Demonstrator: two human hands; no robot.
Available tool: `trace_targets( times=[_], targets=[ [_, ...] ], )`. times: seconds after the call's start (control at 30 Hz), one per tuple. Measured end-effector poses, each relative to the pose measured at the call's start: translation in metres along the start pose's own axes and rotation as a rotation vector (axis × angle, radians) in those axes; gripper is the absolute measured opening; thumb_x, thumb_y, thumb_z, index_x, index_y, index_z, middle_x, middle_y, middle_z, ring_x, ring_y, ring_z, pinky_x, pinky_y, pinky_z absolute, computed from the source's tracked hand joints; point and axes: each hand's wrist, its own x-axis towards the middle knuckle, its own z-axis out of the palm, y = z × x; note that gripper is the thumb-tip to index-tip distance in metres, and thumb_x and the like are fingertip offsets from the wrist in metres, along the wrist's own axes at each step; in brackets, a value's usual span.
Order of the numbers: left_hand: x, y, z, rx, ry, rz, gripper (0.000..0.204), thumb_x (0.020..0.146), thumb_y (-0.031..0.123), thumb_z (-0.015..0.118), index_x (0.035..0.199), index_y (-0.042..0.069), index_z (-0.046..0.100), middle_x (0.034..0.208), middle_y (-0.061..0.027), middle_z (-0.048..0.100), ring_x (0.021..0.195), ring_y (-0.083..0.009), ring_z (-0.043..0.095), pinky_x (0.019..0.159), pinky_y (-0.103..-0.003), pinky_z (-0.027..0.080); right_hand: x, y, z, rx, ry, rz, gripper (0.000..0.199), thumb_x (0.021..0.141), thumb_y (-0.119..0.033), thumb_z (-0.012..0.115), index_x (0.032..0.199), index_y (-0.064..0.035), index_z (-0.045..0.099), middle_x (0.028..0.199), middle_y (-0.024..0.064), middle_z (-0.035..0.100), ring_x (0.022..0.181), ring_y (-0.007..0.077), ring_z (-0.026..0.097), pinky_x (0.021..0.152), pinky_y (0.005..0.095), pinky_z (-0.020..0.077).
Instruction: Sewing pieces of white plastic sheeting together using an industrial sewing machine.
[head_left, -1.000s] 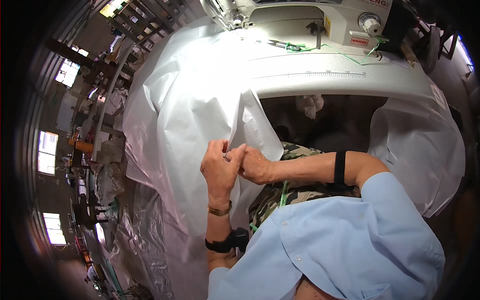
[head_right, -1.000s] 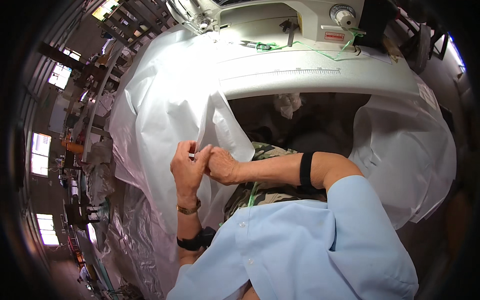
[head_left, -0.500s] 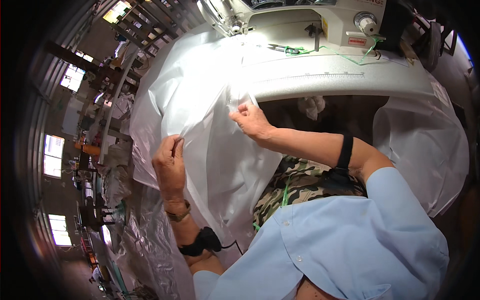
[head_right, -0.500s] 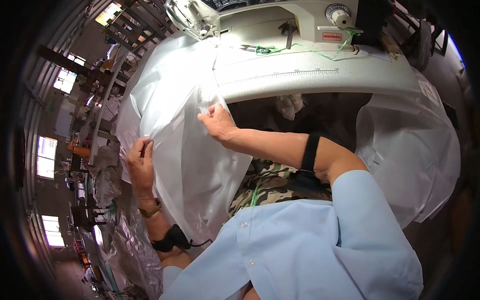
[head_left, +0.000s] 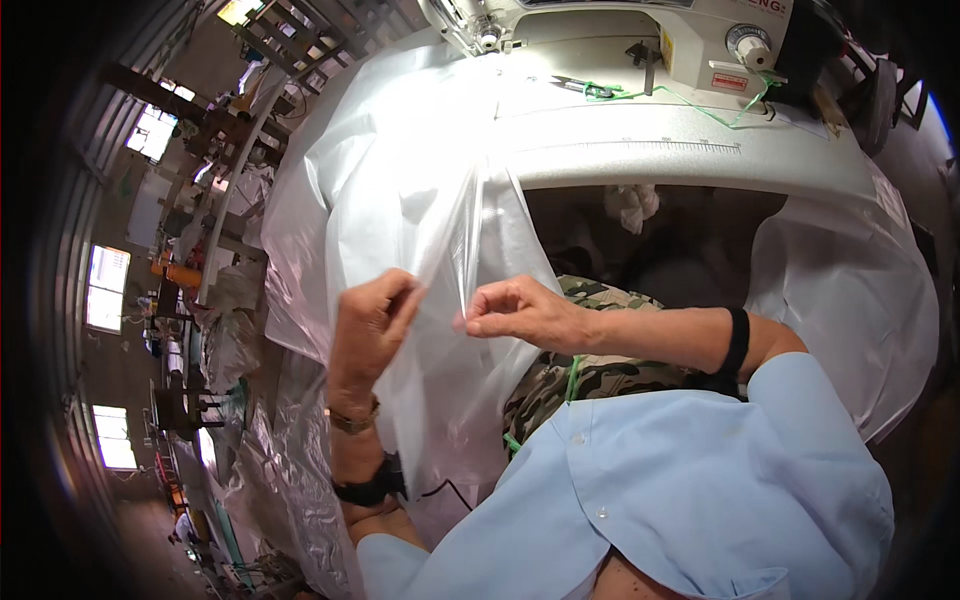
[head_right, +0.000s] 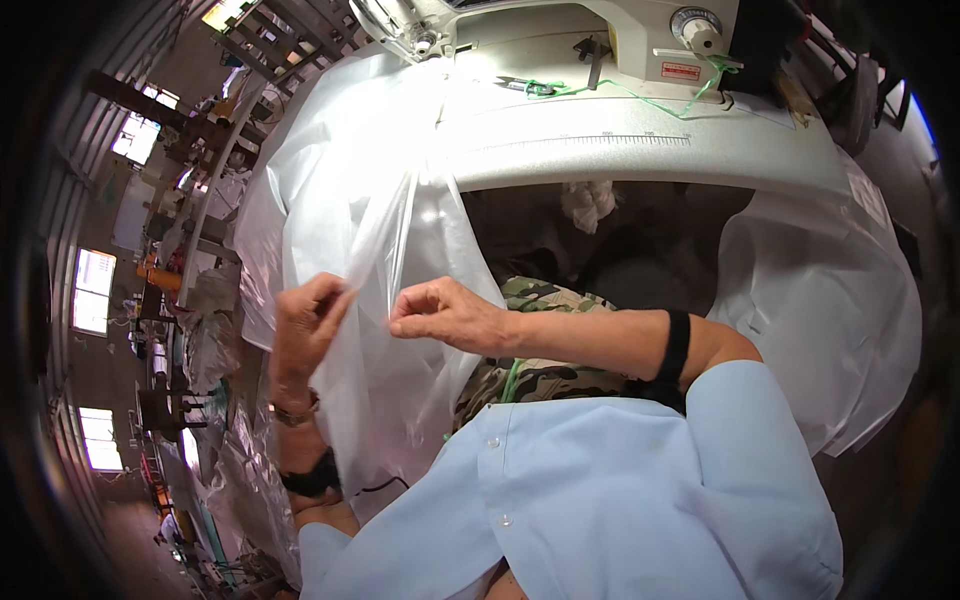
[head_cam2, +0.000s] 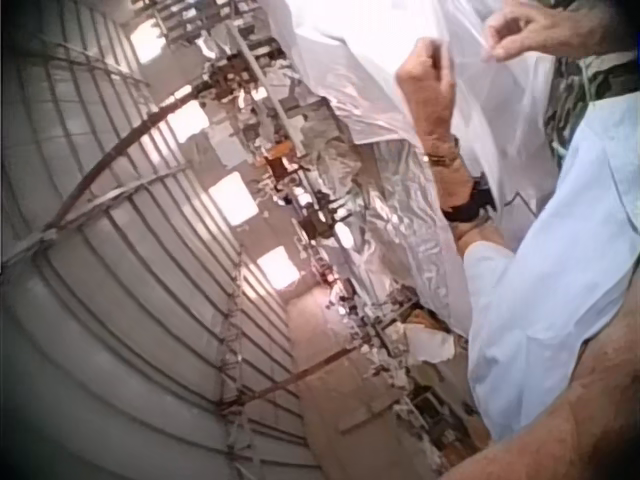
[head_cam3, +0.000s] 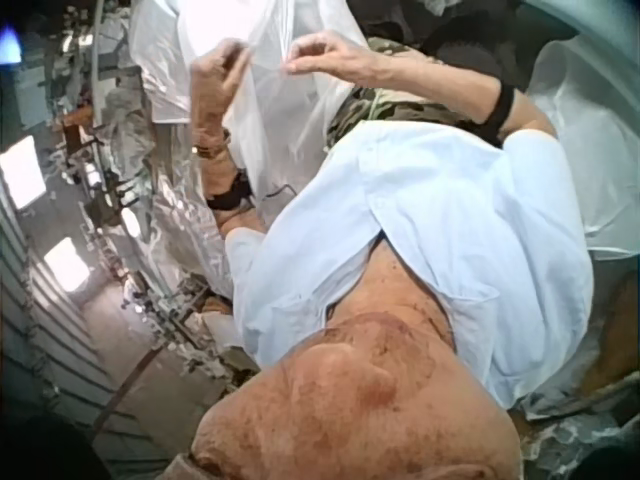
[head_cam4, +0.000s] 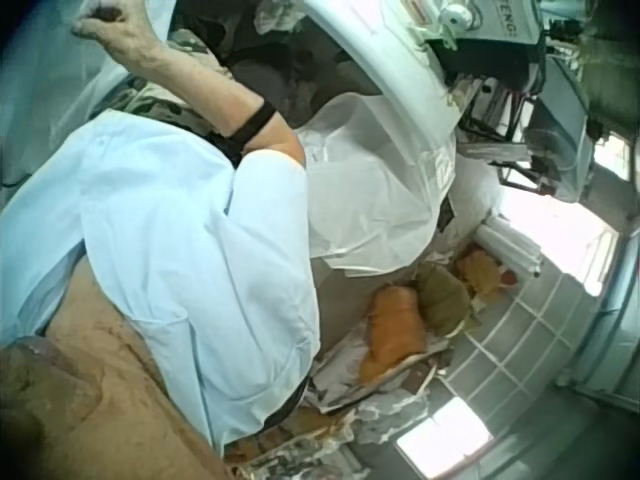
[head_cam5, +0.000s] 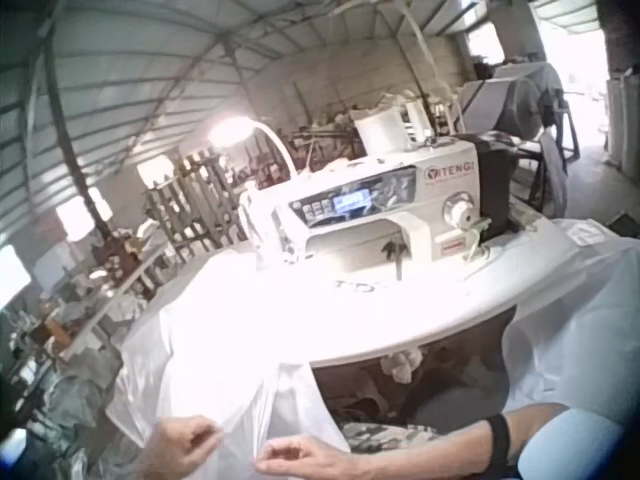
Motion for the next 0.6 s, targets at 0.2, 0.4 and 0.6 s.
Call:
trace_targets(
  times=[0.2, 0.4, 0.6],
  targets=[
    [-0.022, -0.01, 0.074, -0.329, -0.105, -0.132, 0.007, 0.09, 0.003, 0.062, 0.088, -0.003, 0.059, 0.07, -0.0007, 0.051, 0.065, -0.0056, 0.043, 0.056, -0.024, 0.037, -0.029, -0.01, 0.007, -0.269, 0.075, -0.003, 0.013, 0.094, -0.012, 0.056, 0.087, -0.0015, 0.055, 0.075, 0.0052, 0.063, 0.072, 0.0117, 0.061, 0.067, 0.0279, 0.0508],
    [-0.035, -0.026, 0.109, -0.521, -0.026, -0.189, 0.008, 0.091, 0.002, 0.059, 0.095, -0.004, 0.062, 0.076, -0.0043, 0.058, 0.067, -0.0076, 0.05, 0.061, -0.024, 0.044, -0.029, 0.004, 0.002, -0.864, 0.111, -0.089, 0.012, 0.089, -0.012, 0.059, 0.088, -0.002, 0.052, 0.066, 0.0137, 0.059, 0.061, 0.0298, 0.06, 0.059, 0.0383, 0.0469],
    [-0.034, -0.02, 0.123, -0.808, 0.038, -0.275, 0.013, 0.096, 0.005, 0.055, 0.102, -0.004, 0.063, 0.081, 0.0022, 0.059, 0.071, -0.005, 0.052, 0.066, -0.021, 0.045, -0.019, 0.018, -0.001, -1.158, 0.063, -0.356, 0.013, 0.084, -0.013, 0.065, 0.087, -0.008, 0.053, 0.066, 0.0077, 0.059, 0.06, 0.0289, 0.059, 0.063, 0.0371, 0.044]
  ],
)
